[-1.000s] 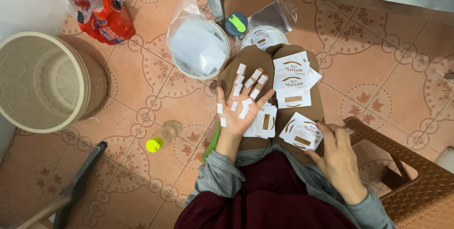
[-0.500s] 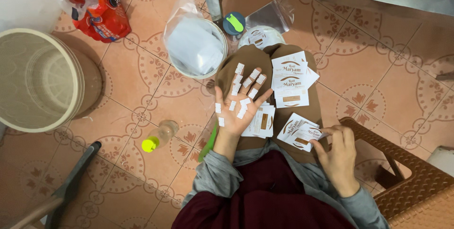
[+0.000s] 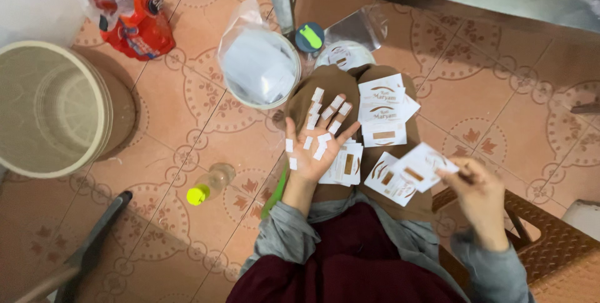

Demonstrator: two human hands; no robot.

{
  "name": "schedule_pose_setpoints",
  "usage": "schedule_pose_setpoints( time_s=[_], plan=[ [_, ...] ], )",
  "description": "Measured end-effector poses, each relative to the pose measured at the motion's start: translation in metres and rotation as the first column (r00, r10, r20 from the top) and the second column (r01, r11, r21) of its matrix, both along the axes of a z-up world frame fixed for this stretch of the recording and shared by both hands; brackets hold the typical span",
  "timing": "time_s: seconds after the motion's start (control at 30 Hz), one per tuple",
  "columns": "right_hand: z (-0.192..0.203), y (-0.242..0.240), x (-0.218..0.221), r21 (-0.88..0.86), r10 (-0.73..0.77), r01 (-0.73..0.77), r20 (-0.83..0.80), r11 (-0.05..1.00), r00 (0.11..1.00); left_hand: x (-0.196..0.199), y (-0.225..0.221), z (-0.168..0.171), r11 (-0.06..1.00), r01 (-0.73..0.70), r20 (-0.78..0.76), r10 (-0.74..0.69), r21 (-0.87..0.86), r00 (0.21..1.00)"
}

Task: The person sits on a low stool and separates small rectangular stickers from a larger sheet by hand. They peel the stickers off one by one and place them into a pile on their lap. The person occasionally glances at a nearby table with packaged flatbreads.

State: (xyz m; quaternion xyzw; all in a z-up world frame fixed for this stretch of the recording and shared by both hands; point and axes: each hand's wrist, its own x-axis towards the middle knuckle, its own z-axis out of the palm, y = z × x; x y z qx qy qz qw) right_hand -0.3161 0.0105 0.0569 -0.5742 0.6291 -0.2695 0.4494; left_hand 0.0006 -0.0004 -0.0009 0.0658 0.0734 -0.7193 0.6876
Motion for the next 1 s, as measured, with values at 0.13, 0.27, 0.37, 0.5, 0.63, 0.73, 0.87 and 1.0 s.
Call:
schedule_pose_setpoints(
  time_s=[0.13, 0.27, 0.37, 0.5, 0.63, 0.73, 0.87, 1.0],
  plan=[
    [-0.009, -0.046, 0.022, -0.069, -0.085, 0.085, 0.001, 0.994, 0.996, -0.001, -0.003, 0.001, 0.999, 0.007, -0.045, -0.009, -0.040, 0.999],
    [-0.015, -0.077, 0.072, 0.044, -0.171, 0.166, 0.169, 0.985, 0.971, 0.001, -0.004, 0.004, 1.000, 0.007, -0.067, -0.009, -0.030, 0.998],
    [0.002, -0.087, 0.087, -0.347, 0.028, -0.067, -0.117, 0.936, 0.993, 0.002, -0.002, 0.003, 1.000, 0.008, -0.037, -0.009, -0.004, 0.999],
    [0.027, -0.092, 0.110, -0.607, 0.057, -0.203, -0.250, 0.769, 0.967, 0.001, -0.002, -0.004, 1.000, 0.013, 0.055, -0.012, -0.005, 0.998],
    [0.041, -0.085, 0.139, -0.608, 0.314, -0.394, -0.239, 0.689, 0.919, -0.003, -0.004, -0.008, 0.996, 0.018, 0.054, -0.014, -0.082, 0.998],
    [0.044, -0.084, 0.152, -0.615, 0.406, -0.475, -0.261, 0.630, 0.876, 0.000, 0.000, -0.006, 0.996, 0.037, 0.051, -0.032, -0.082, 0.998],
    [0.038, -0.084, 0.161, -0.640, 0.402, -0.525, -0.344, 0.561, 0.848, 0.000, 0.001, -0.005, 0.998, 0.046, 0.103, -0.042, -0.043, 0.994],
    [0.041, -0.081, 0.160, -0.619, 0.383, -0.479, -0.292, 0.623, 0.876, -0.001, 0.003, -0.004, 0.998, 0.049, 0.093, -0.047, -0.026, 0.995]
  ],
)
